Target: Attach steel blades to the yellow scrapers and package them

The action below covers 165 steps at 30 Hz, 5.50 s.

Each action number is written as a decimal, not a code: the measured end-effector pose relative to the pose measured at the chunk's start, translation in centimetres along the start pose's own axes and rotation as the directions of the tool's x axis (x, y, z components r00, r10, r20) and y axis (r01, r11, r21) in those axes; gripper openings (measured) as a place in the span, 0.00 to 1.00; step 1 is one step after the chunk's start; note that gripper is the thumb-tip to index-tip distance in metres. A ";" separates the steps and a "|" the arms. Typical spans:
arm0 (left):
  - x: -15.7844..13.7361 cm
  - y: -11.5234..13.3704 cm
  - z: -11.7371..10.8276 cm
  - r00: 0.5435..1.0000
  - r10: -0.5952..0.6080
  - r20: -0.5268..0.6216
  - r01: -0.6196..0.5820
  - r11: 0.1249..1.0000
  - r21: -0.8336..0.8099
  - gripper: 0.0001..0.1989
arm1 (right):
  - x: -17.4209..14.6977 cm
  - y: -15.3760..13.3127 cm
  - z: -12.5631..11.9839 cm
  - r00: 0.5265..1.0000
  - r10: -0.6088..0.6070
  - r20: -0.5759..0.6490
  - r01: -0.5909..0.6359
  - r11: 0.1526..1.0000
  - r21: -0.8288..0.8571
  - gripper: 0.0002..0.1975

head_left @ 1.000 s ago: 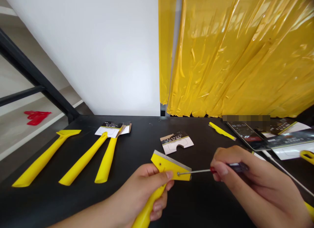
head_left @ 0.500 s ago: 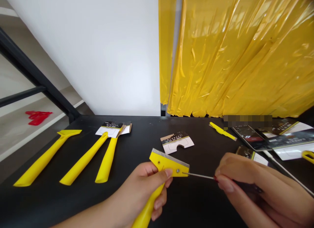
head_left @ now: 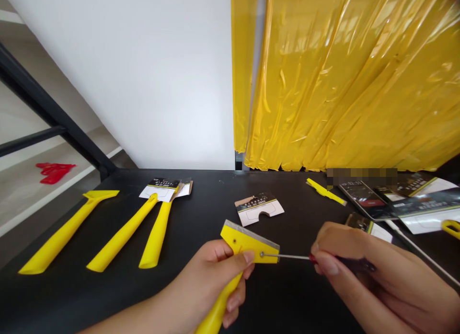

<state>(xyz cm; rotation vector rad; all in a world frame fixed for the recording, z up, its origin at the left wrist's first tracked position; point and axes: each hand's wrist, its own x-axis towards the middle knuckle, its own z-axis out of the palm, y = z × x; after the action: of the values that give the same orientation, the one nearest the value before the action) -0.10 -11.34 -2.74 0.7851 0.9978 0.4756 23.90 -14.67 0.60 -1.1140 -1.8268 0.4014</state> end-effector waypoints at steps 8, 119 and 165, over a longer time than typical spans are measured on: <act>0.1 -0.3 -0.1 0.999 0.036 -0.024 -0.034 0.998 0.061 0.19 | 0.0 0.1 -0.6 0.988 -0.115 0.106 0.125 0.988 -0.093 0.06; 0.8 0.2 -0.8 0.974 0.136 -0.182 -0.094 0.971 0.221 0.22 | -1.4 1.1 0.6 0.983 -0.010 0.182 0.068 0.947 -0.315 0.05; -1.9 1.5 -0.2 0.969 0.167 0.180 -0.194 0.970 0.145 0.14 | 2.3 1.0 2.9 0.577 0.492 0.652 -0.811 0.438 0.387 0.16</act>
<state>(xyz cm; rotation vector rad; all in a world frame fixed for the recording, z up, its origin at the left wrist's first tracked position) -1.16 -11.59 -0.63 1.0514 0.8185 0.4811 21.68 -11.73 -0.35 -1.2405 -1.2598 1.8079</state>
